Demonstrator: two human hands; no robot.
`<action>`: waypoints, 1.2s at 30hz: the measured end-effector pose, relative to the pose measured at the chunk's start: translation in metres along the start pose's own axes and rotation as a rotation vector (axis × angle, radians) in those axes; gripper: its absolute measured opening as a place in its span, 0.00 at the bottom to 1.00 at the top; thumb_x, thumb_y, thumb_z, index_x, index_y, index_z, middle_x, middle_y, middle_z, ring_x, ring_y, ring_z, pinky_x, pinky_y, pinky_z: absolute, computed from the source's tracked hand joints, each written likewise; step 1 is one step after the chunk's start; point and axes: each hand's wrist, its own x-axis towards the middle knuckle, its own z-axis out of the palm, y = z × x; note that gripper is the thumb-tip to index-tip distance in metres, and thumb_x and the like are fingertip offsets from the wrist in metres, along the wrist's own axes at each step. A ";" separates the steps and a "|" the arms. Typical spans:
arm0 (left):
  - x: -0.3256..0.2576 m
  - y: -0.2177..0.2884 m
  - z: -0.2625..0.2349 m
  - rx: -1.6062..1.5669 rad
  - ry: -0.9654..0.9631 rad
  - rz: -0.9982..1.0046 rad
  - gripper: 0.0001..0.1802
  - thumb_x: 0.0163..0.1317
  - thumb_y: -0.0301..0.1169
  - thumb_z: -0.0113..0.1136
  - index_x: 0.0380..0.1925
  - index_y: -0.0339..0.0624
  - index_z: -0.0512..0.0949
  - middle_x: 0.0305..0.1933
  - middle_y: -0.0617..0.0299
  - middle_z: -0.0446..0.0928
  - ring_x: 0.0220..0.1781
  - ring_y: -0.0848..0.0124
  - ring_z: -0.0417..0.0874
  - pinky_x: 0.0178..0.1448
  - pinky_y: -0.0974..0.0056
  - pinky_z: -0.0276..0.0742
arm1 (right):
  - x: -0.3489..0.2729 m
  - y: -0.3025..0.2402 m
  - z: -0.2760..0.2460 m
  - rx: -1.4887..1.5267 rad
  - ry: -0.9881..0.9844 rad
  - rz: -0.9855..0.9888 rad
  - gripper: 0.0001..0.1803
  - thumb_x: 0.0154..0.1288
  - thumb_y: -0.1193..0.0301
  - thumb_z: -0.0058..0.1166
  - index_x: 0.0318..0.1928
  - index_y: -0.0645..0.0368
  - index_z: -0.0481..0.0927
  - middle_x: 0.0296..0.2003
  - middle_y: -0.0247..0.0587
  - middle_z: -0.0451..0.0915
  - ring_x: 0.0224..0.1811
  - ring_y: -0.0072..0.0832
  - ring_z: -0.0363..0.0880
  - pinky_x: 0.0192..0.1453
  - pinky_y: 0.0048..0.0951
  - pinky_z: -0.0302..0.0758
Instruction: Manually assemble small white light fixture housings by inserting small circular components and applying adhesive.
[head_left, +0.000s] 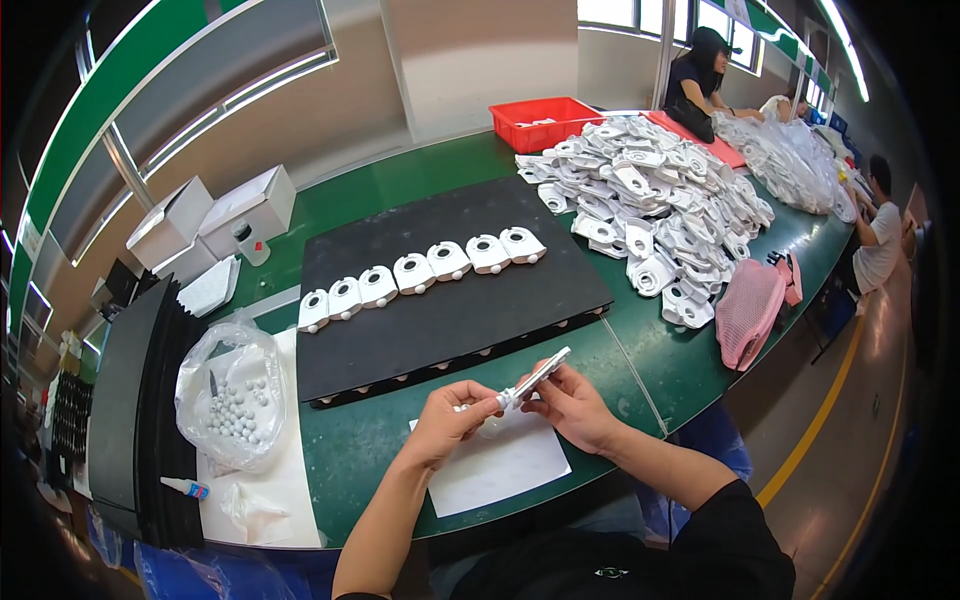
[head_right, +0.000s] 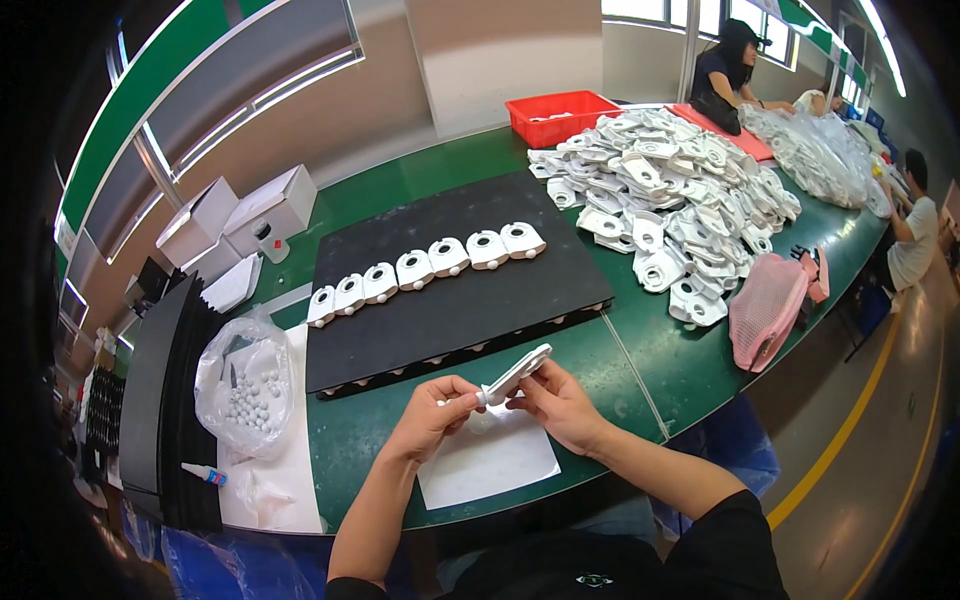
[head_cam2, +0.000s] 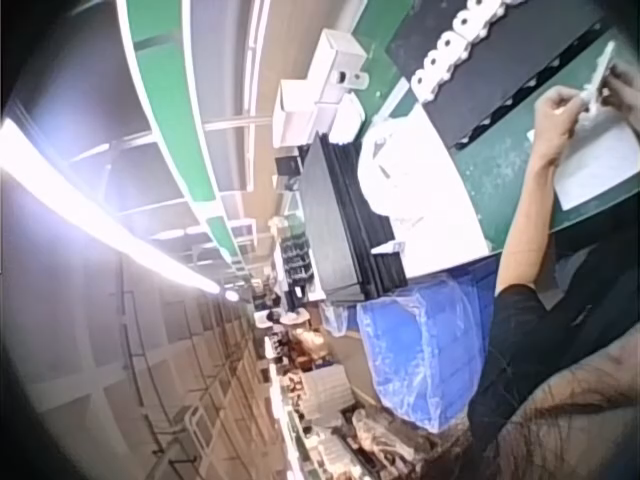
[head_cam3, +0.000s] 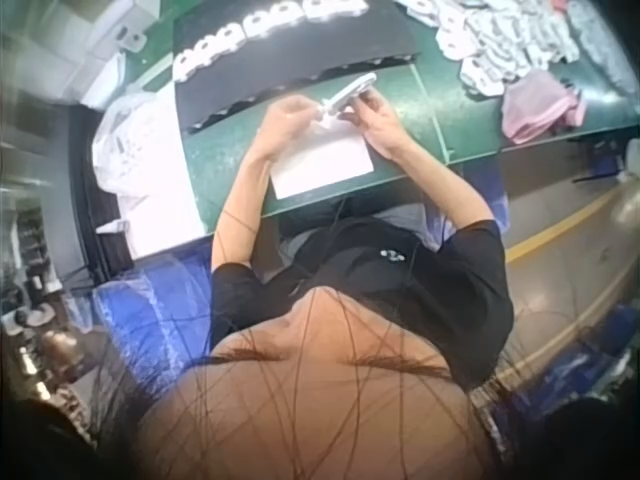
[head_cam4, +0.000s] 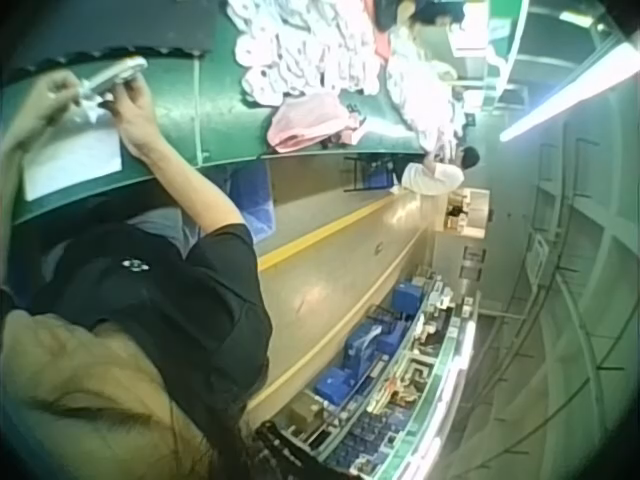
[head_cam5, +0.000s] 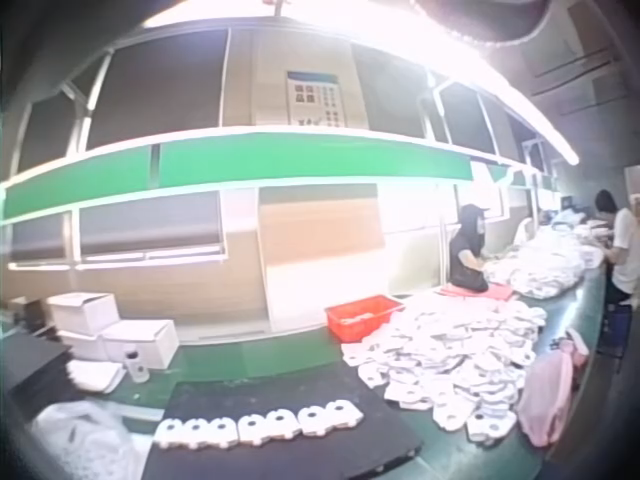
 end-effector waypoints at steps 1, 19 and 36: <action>-0.001 0.001 0.000 0.008 0.003 0.002 0.09 0.53 0.33 0.62 0.29 0.40 0.76 0.25 0.66 0.76 0.19 0.85 0.61 0.22 0.78 0.54 | 0.000 0.000 0.001 -0.010 0.003 -0.003 0.08 0.68 0.72 0.40 0.47 0.52 0.67 0.43 0.35 0.72 0.48 0.25 0.70 0.52 0.31 0.69; 0.000 0.000 0.000 -0.011 0.004 0.028 0.09 0.54 0.33 0.62 0.29 0.40 0.75 0.25 0.67 0.76 0.19 0.86 0.61 0.22 0.78 0.53 | 0.001 0.002 0.001 -0.006 0.000 -0.023 0.08 0.68 0.71 0.40 0.46 0.51 0.67 0.43 0.35 0.72 0.48 0.24 0.70 0.51 0.29 0.69; -0.002 0.003 0.004 0.004 0.013 0.014 0.07 0.54 0.31 0.61 0.28 0.40 0.74 0.25 0.66 0.75 0.19 0.85 0.61 0.22 0.78 0.53 | 0.001 0.001 0.002 -0.014 0.021 -0.034 0.07 0.67 0.70 0.42 0.45 0.53 0.67 0.42 0.36 0.72 0.47 0.25 0.71 0.51 0.29 0.70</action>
